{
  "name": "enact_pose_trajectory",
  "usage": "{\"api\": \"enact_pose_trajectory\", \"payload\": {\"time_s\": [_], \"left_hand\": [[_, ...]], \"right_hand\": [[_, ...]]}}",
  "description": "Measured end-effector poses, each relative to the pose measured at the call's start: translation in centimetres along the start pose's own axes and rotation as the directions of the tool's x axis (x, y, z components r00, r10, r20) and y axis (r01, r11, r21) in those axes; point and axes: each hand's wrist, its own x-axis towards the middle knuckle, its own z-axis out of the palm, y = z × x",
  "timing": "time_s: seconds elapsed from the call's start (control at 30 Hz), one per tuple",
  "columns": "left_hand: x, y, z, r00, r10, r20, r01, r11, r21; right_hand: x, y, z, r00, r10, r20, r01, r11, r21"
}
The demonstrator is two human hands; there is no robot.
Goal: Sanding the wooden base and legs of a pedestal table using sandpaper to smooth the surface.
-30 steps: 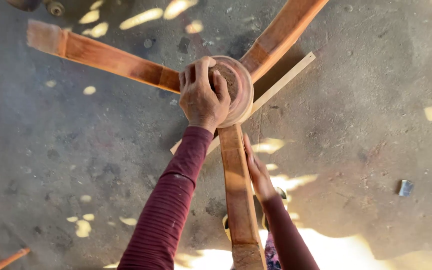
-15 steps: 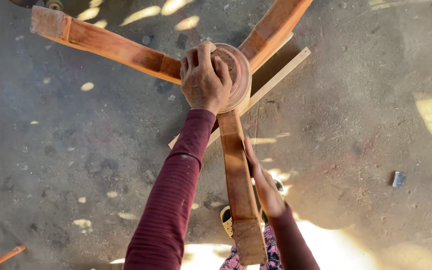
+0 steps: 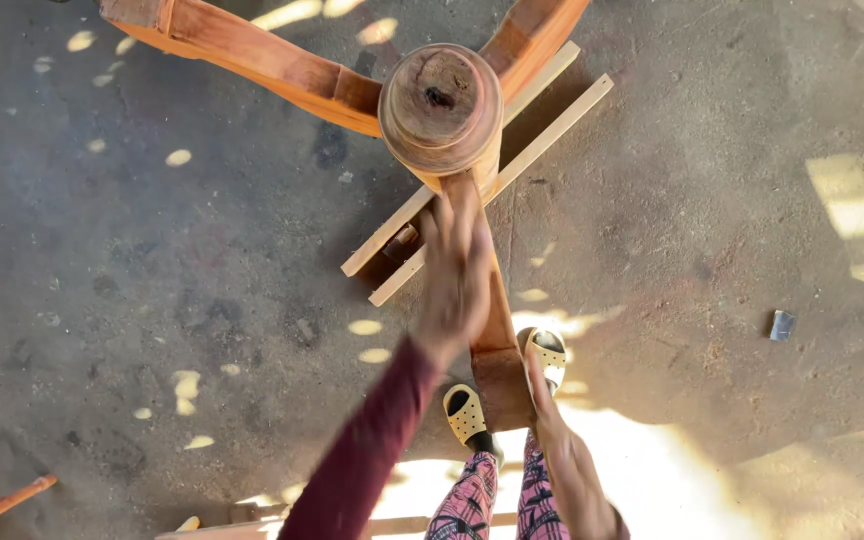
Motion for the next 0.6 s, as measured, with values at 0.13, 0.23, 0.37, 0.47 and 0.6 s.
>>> {"api": "enact_pose_trajectory", "payload": {"time_s": [0.13,0.23,0.37,0.47,0.6], "left_hand": [[-8.5,3.4,1.1,0.947,-0.296,0.125,0.320,0.900,-0.294],[-10.1,5.3,1.4,0.947,-0.300,0.112,0.319,0.863,-0.391],[-10.1,4.6,2.6,0.951,-0.297,-0.084,0.229,0.863,-0.451],[-10.2,3.8,3.3,0.951,-0.278,-0.133,0.205,0.893,-0.401],[-10.2,4.0,3.7,0.964,-0.231,-0.134,0.171,0.919,-0.357]], "right_hand": [[-0.8,0.6,-0.5,0.998,0.056,-0.038,-0.053,0.996,0.073],[3.3,-0.3,-0.6,1.000,0.028,0.002,-0.028,0.999,0.020],[2.9,-0.5,-0.1,1.000,-0.027,-0.001,0.027,0.999,-0.031],[0.2,-1.4,0.3,0.999,-0.021,-0.026,0.021,1.000,-0.004],[2.0,-2.5,0.0,0.996,0.082,-0.040,-0.083,0.996,-0.023]]}}
